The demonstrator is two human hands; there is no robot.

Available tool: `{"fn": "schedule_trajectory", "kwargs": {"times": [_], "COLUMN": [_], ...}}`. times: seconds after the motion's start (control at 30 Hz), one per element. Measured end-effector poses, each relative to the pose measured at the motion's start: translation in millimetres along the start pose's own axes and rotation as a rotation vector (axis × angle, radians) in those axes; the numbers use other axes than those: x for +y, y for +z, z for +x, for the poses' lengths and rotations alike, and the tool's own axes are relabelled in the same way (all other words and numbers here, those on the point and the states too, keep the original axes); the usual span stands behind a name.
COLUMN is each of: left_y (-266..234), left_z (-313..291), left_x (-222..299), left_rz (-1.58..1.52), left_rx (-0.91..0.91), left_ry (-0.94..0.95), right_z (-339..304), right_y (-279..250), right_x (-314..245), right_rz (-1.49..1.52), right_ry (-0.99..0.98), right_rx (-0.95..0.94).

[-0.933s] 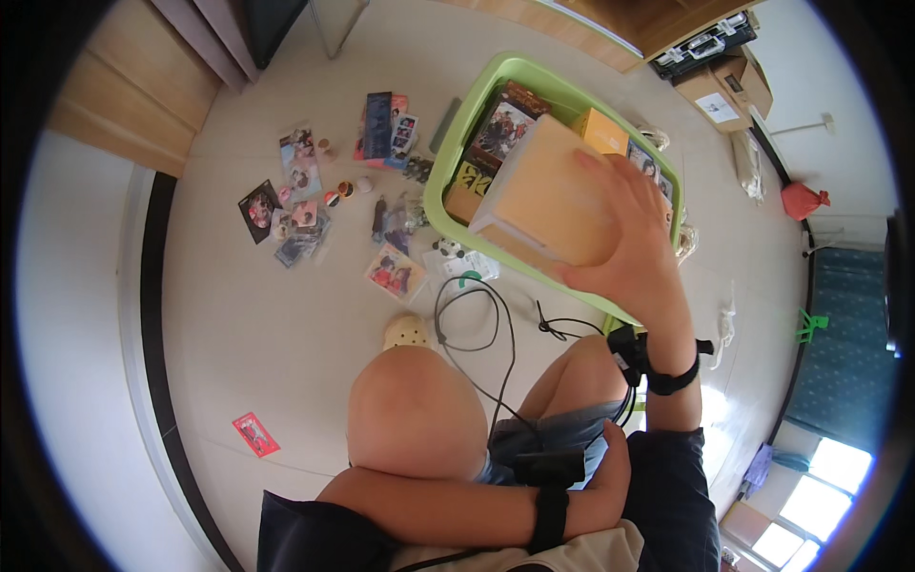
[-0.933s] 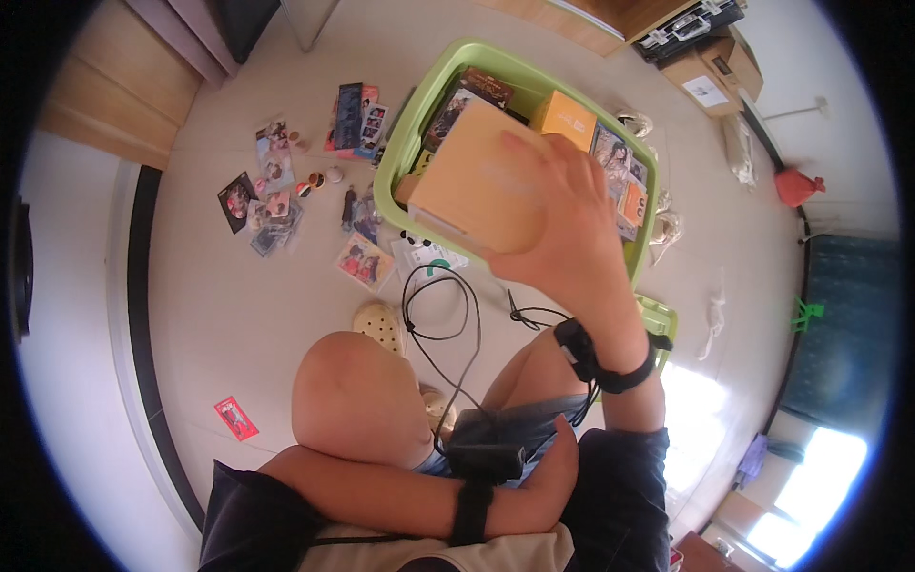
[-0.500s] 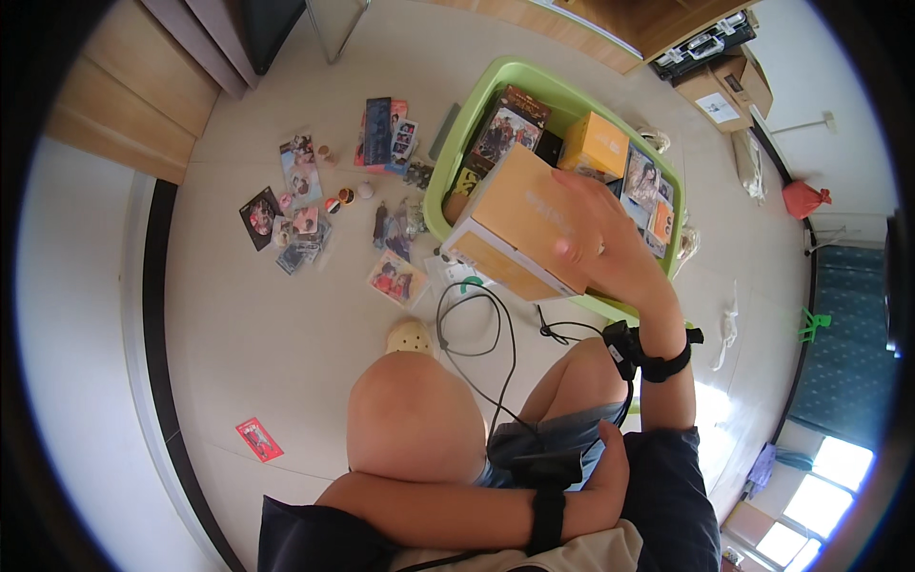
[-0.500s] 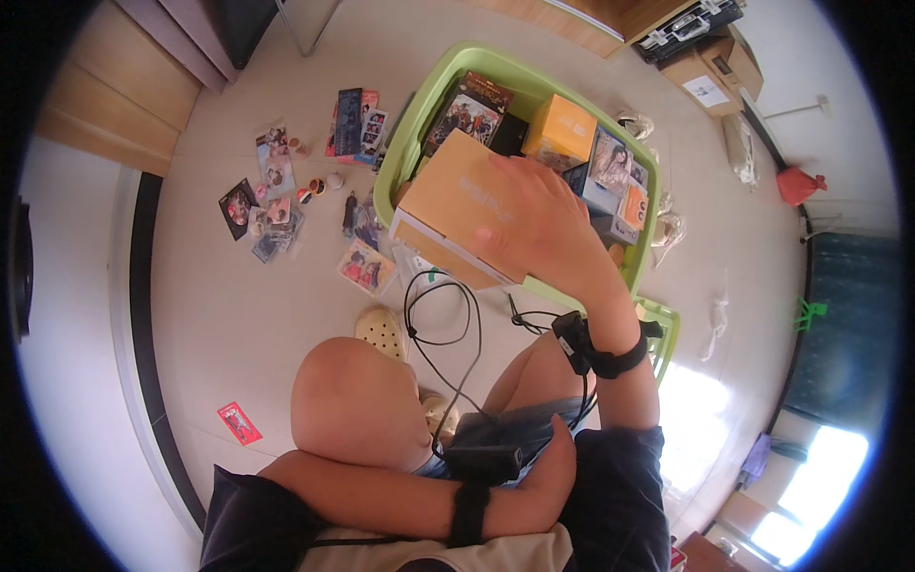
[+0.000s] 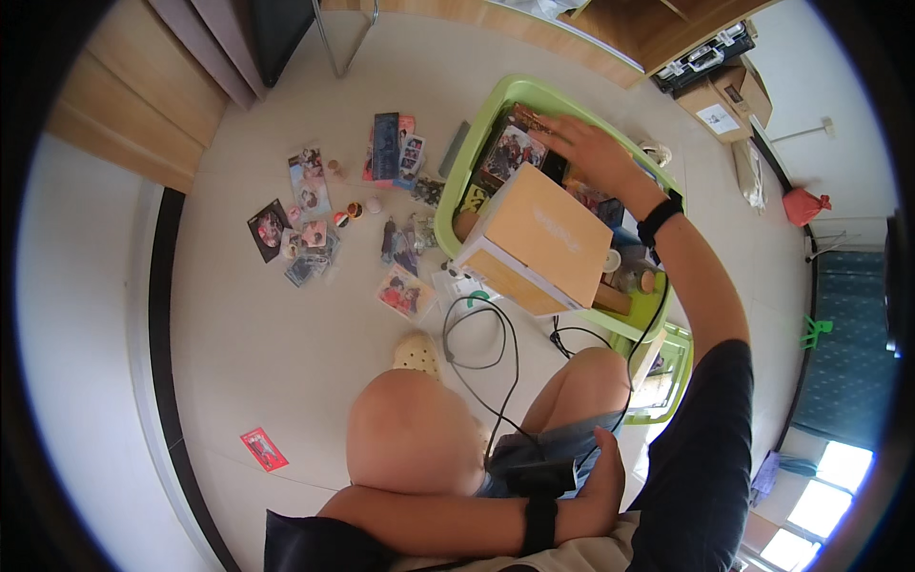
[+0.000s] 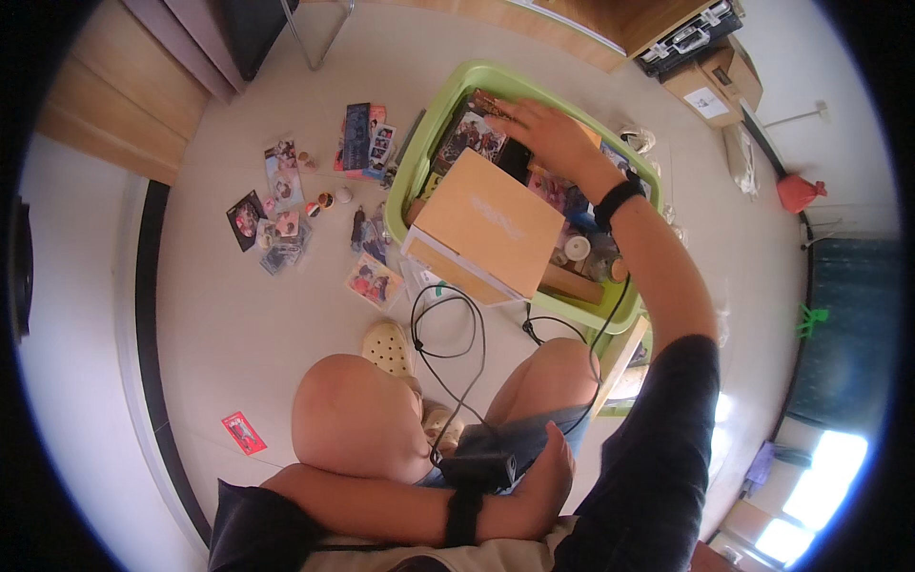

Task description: The person organizes various packaged items and photos by placing them into a green plastic bin and a cardboard box.

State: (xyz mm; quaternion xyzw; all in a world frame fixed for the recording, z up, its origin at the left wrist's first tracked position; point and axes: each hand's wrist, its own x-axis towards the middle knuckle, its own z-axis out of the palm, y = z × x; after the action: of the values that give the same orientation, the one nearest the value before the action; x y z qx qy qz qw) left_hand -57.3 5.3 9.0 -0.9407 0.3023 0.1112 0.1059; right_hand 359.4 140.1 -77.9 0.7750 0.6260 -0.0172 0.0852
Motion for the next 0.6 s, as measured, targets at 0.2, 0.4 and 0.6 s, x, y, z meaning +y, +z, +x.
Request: {"fn": "schedule_trajectory", "kwargs": {"times": [0.2, 0.4, 0.6], "left_y": [-1.6, -0.1, 2.8], "left_z": [-6.6, -1.9, -4.9], "left_x": [-18.5, -31.1, -35.9], "left_rz": [-0.158, -0.220, -0.259], "left_rx": [-0.008, 0.003, 0.060], "left_ry": [-0.090, -0.161, -0.133], "right_z": [41.5, 66.8, 49.2], "right_y": [25.6, 48.8, 28.1], "right_x": [3.9, 9.0, 21.7], "right_rz": [-0.342, -0.150, 0.057], "right_ry": [-0.226, -0.160, -0.055], "right_rx": [0.033, 0.026, -0.034]}}
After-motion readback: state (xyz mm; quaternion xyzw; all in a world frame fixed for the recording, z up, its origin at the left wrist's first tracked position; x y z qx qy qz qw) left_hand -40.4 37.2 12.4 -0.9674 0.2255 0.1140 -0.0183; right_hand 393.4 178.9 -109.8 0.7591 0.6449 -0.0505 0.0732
